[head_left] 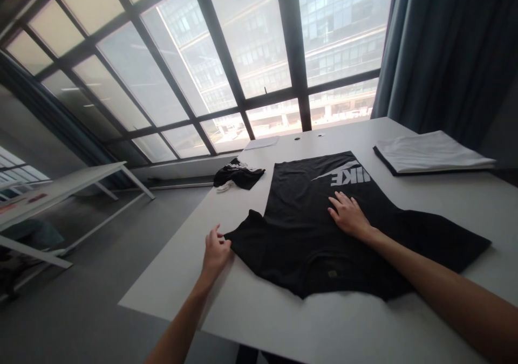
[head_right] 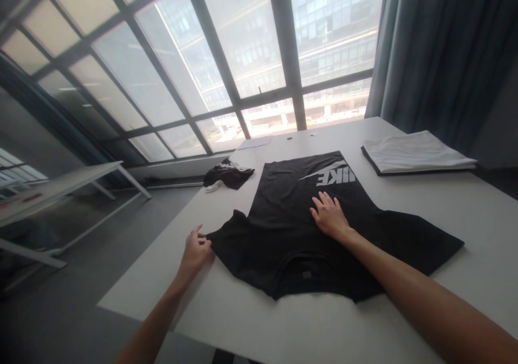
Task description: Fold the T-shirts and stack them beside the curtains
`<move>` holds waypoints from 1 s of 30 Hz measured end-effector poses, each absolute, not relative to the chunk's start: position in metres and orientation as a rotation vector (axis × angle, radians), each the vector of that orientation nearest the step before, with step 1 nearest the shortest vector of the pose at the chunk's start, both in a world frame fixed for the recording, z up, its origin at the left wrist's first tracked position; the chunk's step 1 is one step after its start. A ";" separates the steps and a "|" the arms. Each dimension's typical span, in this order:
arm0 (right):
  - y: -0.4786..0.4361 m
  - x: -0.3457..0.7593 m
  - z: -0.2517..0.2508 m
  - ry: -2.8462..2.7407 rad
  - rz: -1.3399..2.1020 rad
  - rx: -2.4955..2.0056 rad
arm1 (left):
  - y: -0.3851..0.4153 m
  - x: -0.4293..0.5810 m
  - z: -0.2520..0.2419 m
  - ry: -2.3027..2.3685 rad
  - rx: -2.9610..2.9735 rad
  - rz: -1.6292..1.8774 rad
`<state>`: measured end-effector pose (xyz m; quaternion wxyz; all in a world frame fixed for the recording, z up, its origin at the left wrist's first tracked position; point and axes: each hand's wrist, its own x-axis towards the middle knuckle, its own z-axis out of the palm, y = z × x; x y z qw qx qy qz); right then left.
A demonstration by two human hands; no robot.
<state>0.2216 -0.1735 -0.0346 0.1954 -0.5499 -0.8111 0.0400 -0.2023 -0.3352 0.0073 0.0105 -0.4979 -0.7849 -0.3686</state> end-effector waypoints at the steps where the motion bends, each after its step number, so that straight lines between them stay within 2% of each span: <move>1: -0.175 0.221 -0.034 -2.273 0.087 -1.525 | -0.338 -0.198 0.009 -2.329 -1.562 -1.105; 4: -0.178 0.219 -0.031 -2.283 0.030 -1.477 | -0.331 -0.170 0.017 -1.981 -1.866 -1.017; 7: -0.180 0.218 -0.030 -2.294 0.026 -1.467 | -0.308 -0.143 0.017 -1.862 -2.282 -0.840; 12: -0.179 0.222 -0.035 -2.283 0.096 -1.544 | -0.292 -0.145 -0.014 -2.025 -2.353 -0.341; 15: -0.179 0.221 -0.037 -2.304 0.128 -1.559 | -0.301 -0.152 -0.024 -2.148 -2.262 -0.197; 19: -0.181 0.217 -0.030 -2.315 0.143 -1.564 | -0.297 -0.130 -0.004 -2.018 -2.275 -0.257; 24: -0.186 0.218 -0.017 -2.353 0.130 -1.506 | -0.242 -0.066 0.022 -1.819 -2.513 -0.457; 30: -0.186 0.221 -0.019 -2.413 0.288 -1.529 | -0.189 -0.026 -0.001 -1.893 -2.602 -0.307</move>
